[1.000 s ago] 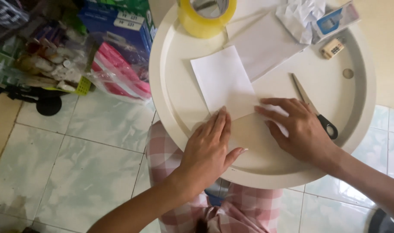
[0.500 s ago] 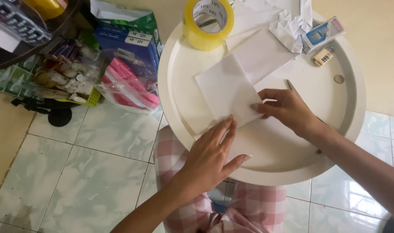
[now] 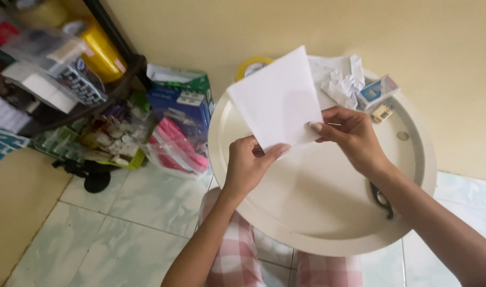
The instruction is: Manually folding paper and using adhesive tape to construct small envelopes.
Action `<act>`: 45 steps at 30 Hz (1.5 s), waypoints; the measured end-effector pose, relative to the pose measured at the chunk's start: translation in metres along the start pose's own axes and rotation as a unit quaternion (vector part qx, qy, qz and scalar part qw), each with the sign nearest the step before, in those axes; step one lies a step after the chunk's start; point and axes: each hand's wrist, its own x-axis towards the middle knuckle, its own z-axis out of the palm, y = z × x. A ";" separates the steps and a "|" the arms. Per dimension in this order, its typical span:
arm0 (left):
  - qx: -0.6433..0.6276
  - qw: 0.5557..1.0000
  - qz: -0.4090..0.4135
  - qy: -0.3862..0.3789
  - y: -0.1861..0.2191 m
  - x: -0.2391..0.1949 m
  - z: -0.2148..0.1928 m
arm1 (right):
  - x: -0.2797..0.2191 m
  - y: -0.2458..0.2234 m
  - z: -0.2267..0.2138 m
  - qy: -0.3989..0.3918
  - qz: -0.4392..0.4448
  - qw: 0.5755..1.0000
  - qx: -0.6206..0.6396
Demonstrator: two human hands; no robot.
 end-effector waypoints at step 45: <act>0.014 0.950 0.303 -0.067 0.002 0.146 0.032 | 0.080 -0.017 -0.077 -0.064 -0.095 0.986 -0.123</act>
